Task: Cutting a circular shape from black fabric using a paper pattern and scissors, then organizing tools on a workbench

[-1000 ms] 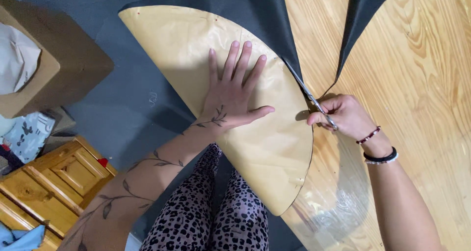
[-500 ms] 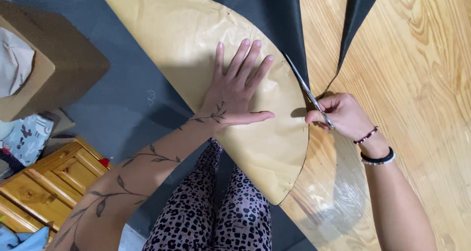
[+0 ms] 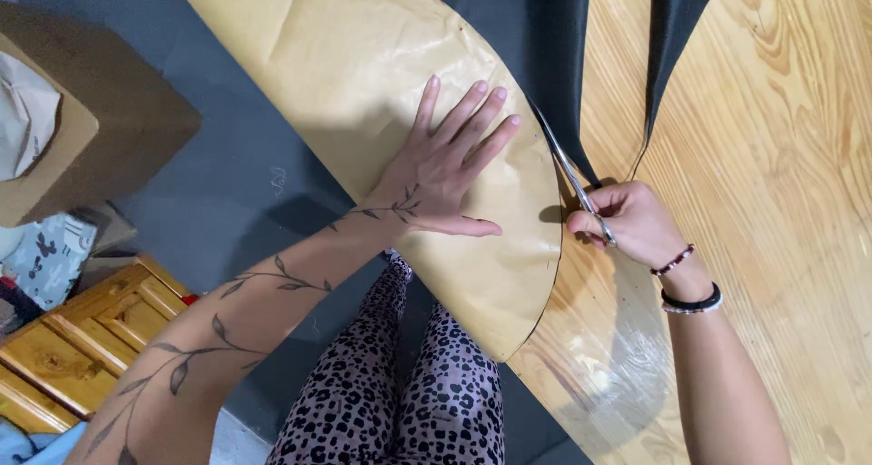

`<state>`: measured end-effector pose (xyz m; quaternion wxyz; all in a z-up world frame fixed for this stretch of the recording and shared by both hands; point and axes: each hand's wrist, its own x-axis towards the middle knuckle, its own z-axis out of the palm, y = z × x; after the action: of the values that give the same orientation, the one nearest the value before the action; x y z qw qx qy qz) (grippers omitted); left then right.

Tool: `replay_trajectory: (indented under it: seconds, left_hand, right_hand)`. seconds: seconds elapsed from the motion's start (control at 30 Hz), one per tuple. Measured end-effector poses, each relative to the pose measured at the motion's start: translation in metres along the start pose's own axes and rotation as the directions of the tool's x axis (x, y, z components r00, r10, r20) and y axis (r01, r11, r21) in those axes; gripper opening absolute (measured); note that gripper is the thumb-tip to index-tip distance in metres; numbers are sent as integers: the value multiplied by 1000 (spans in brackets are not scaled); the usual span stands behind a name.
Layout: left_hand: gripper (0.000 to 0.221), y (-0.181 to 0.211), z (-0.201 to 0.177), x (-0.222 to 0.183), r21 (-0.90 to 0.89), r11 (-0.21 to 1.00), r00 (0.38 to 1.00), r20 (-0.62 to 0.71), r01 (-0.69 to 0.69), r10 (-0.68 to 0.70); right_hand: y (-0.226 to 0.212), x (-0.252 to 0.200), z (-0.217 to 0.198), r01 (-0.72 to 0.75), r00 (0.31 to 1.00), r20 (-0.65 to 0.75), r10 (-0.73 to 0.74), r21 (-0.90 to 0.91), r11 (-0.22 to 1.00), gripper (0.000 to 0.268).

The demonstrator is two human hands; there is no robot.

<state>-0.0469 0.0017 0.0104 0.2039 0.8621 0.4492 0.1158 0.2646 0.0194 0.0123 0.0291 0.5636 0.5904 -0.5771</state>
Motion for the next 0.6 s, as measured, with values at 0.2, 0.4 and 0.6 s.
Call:
replay_trajectory:
  seconds: [0.2, 0.4, 0.6]
  left_hand:
    - [123, -4, 6, 1, -17, 999, 998, -38, -52, 51]
    - [99, -5, 6, 4, 81, 947, 926, -251, 311, -282]
    - [102, 6, -2, 7, 142, 903, 892, -278, 405, -357]
  right_hand:
    - [-4, -13, 11, 0, 999, -48, 2, 46, 999, 48]
    - [-10, -25, 22, -26, 998, -52, 39, 233, 972, 42]
    - [-17, -22, 22, -25, 1000, 16, 22, 223, 974, 35]
